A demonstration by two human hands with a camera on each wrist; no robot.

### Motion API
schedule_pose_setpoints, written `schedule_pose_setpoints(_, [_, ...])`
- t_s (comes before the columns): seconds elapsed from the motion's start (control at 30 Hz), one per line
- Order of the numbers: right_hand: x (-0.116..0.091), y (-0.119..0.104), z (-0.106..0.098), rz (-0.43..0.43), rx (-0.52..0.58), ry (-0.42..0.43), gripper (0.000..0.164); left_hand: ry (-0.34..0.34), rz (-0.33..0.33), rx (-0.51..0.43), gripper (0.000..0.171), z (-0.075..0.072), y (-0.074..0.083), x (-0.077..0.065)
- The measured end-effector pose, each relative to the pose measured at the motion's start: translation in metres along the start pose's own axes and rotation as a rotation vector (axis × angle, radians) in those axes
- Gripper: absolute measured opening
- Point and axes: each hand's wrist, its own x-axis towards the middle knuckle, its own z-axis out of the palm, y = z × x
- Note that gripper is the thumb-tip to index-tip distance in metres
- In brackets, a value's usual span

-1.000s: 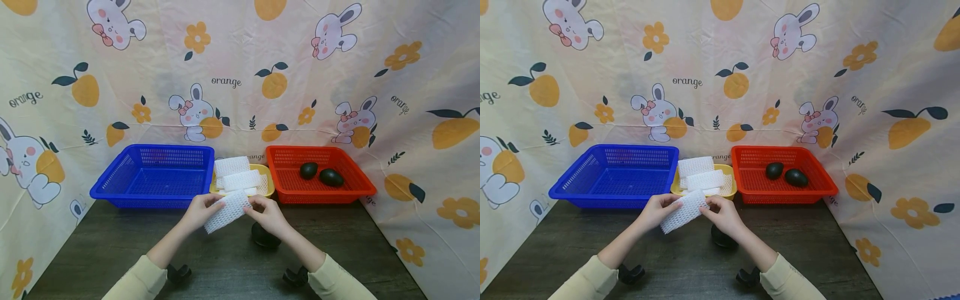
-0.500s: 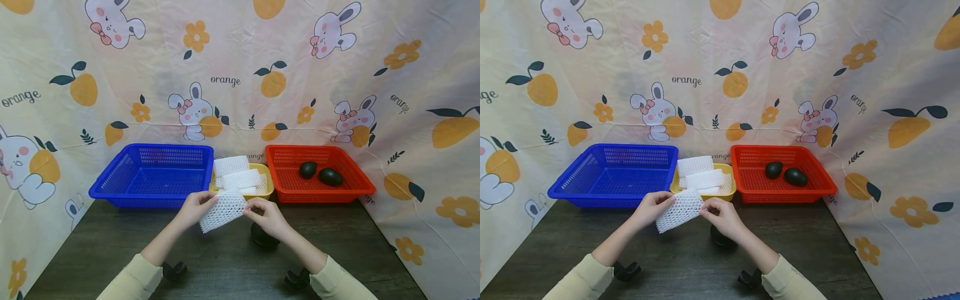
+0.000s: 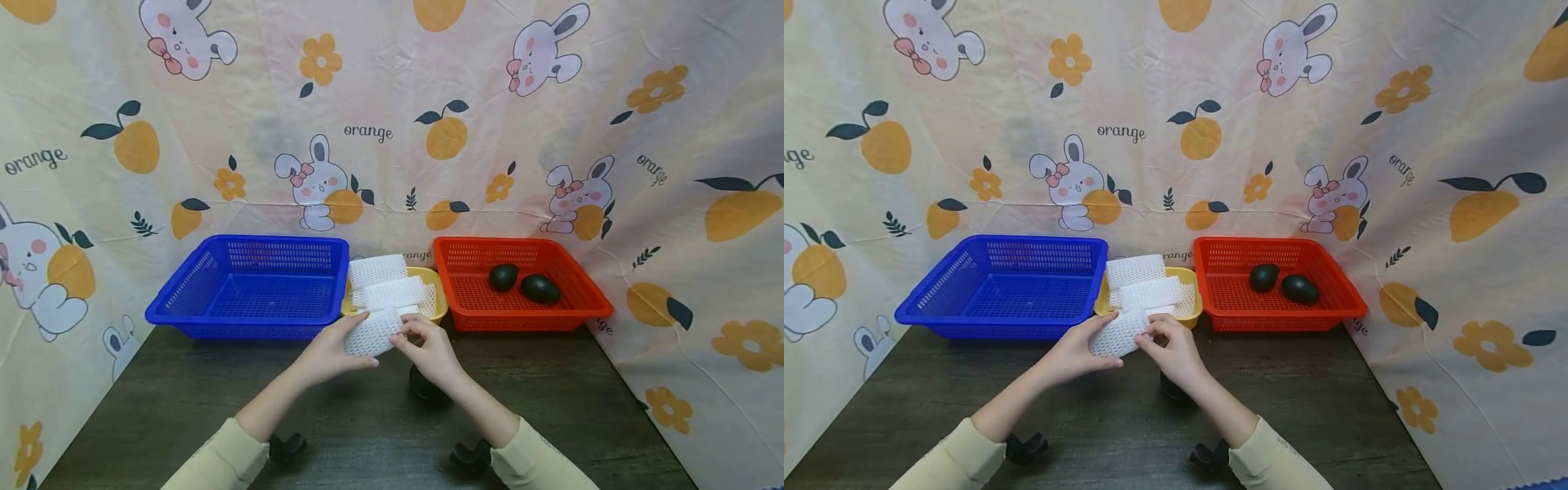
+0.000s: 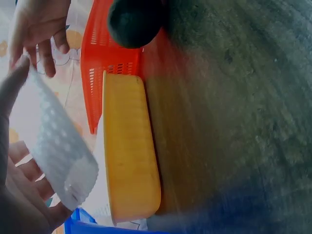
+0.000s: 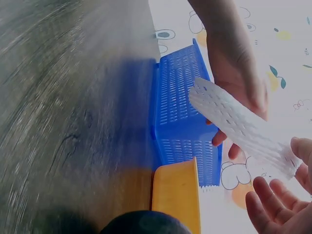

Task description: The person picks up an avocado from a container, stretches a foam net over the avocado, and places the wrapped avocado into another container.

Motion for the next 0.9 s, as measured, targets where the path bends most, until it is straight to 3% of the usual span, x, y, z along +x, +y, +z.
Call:
schedule_pose_setpoints(0.1, [0.0, -0.002, 0.002, 0.016, 0.002, 0.02, 0.005, 0.026, 0.024, 0.042, 0.084, 0.003, 0.001, 0.0])
schedule_pose_setpoints(0.27, [0.0, -0.003, 0.001, 0.007, 0.006, 0.005, 0.012, 0.066, 0.051, 0.018, 0.06, 0.003, 0.0, -0.001])
schedule_pose_setpoints(0.5, [0.004, 0.005, -0.009, -0.082, 0.025, -0.074, 0.029, -0.013, 0.006, -0.148, 0.053, -0.003, -0.005, -0.002])
schedule_pose_setpoints(0.7, [0.009, 0.008, -0.014, -0.105, 0.023, -0.103, 0.025, -0.062, -0.008, -0.204, 0.054, -0.005, -0.008, 0.0])
schedule_pose_setpoints(0.9, [0.006, 0.009, -0.012, -0.132, -0.019, -0.107, 0.019, -0.041, 0.017, -0.231, 0.042, -0.007, -0.008, 0.001])
